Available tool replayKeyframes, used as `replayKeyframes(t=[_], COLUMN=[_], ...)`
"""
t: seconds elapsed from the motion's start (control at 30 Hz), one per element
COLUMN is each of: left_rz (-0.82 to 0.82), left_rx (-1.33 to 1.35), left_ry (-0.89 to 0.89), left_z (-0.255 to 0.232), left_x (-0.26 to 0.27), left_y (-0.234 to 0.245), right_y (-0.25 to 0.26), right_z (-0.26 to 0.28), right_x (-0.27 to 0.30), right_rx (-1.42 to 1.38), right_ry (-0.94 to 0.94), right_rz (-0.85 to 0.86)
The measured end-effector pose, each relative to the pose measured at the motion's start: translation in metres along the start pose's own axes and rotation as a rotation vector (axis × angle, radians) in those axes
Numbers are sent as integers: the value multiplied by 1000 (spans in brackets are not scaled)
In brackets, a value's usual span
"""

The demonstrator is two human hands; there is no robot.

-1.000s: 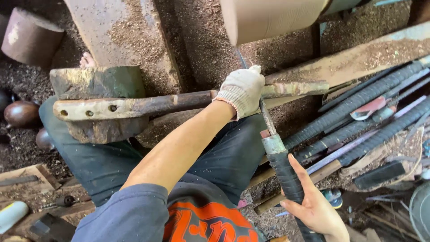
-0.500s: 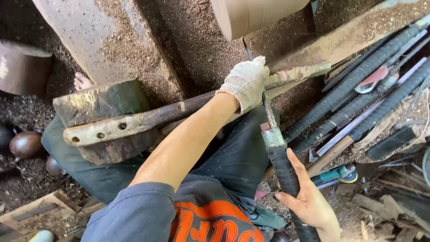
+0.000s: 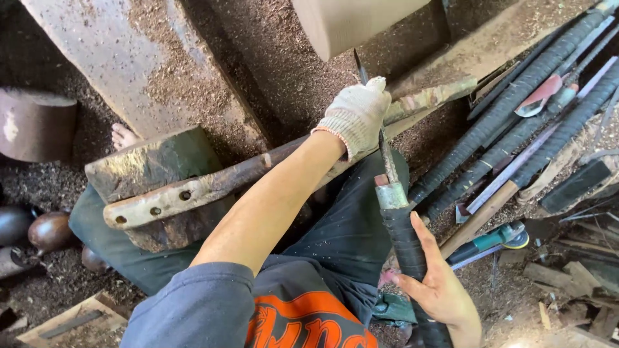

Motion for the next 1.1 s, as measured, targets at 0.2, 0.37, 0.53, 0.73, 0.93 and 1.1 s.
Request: replayKeyframes(t=[0.2, 0.37, 0.53, 0.73, 0.93, 1.1], left_rz=[23, 15, -27, -8, -3, 70], left_rx=[-4, -5, -61, -88, -117, -100], left_ry=[117, 223, 247, 265, 316, 343], left_z=[-7, -7, -7, -6, -9, -10], left_x=[1, 3, 1, -2, 0, -2], left_y=[10, 7, 3, -2, 3, 5], right_y=[39, 82, 106, 125, 179, 167], right_z=[17, 10, 17, 25, -21, -12], right_x=[-2, -10, -19, -33, -43, -44], right_rx=[111, 228, 226, 236, 210, 186], right_ry=[-160, -109, -183, -187, -230, -247], right_rz=[62, 156, 254, 292, 377, 382])
Point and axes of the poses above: each hand's wrist, its own x-axis away from the middle knuckle, its own y-axis out of the back of the hand, z = x × y, the point moved 4 cm from there along -x, towards the middle knuckle, and after that the axes turned 4 degrees about -y, right-handed, at the moved point
